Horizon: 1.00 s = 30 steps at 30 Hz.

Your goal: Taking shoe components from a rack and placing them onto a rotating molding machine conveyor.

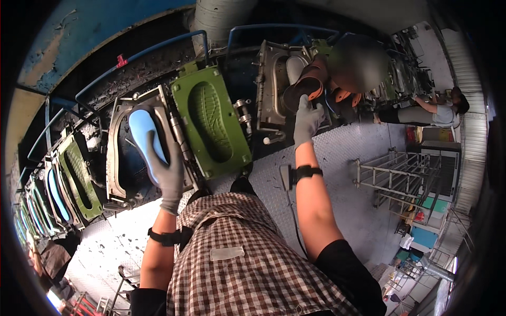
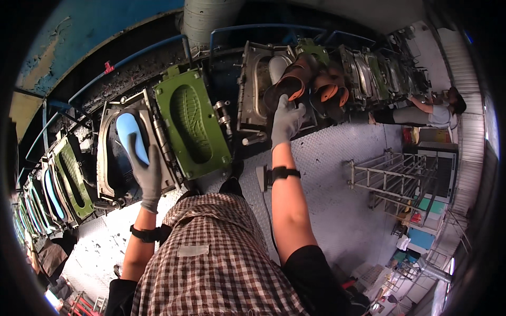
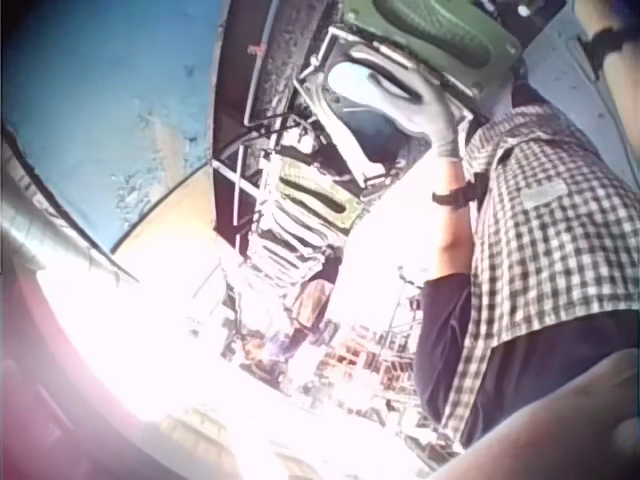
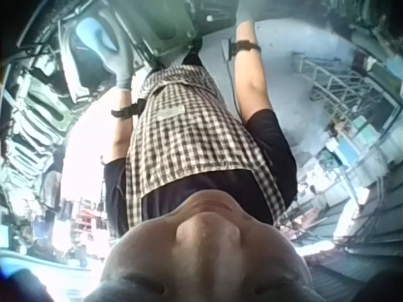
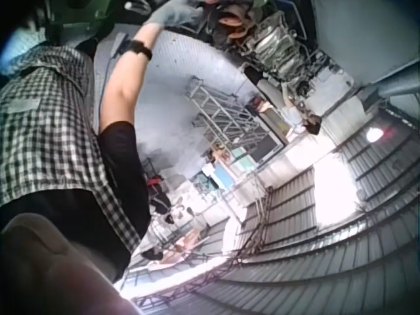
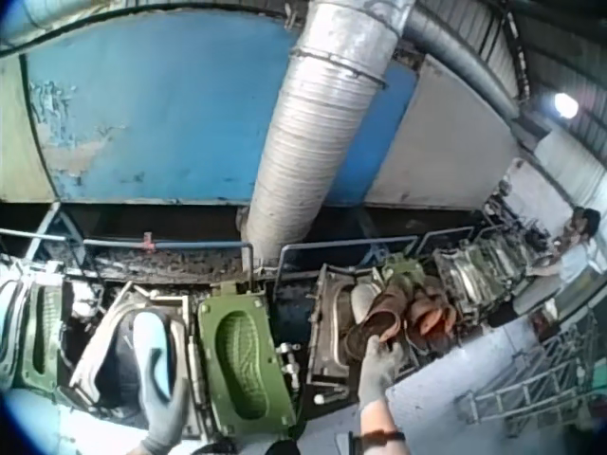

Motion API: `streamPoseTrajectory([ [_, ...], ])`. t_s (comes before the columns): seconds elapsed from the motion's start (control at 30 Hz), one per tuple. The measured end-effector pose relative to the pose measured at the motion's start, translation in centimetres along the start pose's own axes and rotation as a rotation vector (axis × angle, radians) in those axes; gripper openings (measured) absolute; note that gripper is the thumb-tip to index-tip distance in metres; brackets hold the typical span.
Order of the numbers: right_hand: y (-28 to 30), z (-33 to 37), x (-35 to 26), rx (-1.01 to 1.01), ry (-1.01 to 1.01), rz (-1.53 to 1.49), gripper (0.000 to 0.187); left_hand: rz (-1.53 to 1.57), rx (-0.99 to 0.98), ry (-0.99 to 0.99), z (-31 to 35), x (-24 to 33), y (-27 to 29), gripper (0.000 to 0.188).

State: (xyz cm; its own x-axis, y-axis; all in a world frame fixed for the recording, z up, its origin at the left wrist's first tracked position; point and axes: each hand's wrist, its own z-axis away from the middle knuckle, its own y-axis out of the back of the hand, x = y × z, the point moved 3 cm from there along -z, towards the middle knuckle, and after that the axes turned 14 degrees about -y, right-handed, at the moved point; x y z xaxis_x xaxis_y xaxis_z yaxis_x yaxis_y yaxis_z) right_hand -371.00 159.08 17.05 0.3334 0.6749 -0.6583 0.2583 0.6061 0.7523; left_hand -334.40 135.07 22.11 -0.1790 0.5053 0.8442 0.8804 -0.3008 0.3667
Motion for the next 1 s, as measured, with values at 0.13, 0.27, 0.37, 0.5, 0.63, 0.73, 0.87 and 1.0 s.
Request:
streamPoseTrajectory([
  [0.13, -2.9, -7.9, 3.0, -0.289, -0.104, -0.208, 0.052, 0.248, -0.302, -0.176, -0.7, 9.1, -12.1, 0.067],
  [0.27, 0.8, -8.6, 6.2, -0.646, -0.441, -0.863, 0.049, 0.548, -0.430, 0.210, -0.2, 10.9, -26.6, 0.057],
  [0.37, 6.0, -7.8, 6.9, -0.950, -0.790, -0.796, 0.037, 0.759, -0.421, 0.546, -0.7, 7.4, -38.6, 0.066],
  [0.5, 10.5, -10.5, 2.1, -1.107, -0.303, -0.935, 0.035, 0.768, -0.373, 0.593, -2.7, 1.6, -48.6, 0.072],
  [0.63, 9.1, -15.4, -3.9, -0.838, 0.122, -0.583, 0.039, 0.604, -0.366, 0.577, -1.0, 0.4, -48.8, 0.058],
  [0.73, 6.1, -17.0, -8.2, -0.333, 0.798, -0.325, 0.031, 0.677, -0.200, 0.642, 2.7, 3.0, -46.1, 0.058],
  [0.87, -0.1, -14.2, -8.9, -0.770, 1.152, 0.125, 0.023, 0.647, -0.211, 0.515, 5.1, 5.6, -44.2, 0.065],
  [1.0, -1.4, -11.0, -6.7, -0.967, 1.311, 0.258, 0.021, 0.408, -0.536, 0.558, 7.8, 4.8, -42.2, 0.067],
])
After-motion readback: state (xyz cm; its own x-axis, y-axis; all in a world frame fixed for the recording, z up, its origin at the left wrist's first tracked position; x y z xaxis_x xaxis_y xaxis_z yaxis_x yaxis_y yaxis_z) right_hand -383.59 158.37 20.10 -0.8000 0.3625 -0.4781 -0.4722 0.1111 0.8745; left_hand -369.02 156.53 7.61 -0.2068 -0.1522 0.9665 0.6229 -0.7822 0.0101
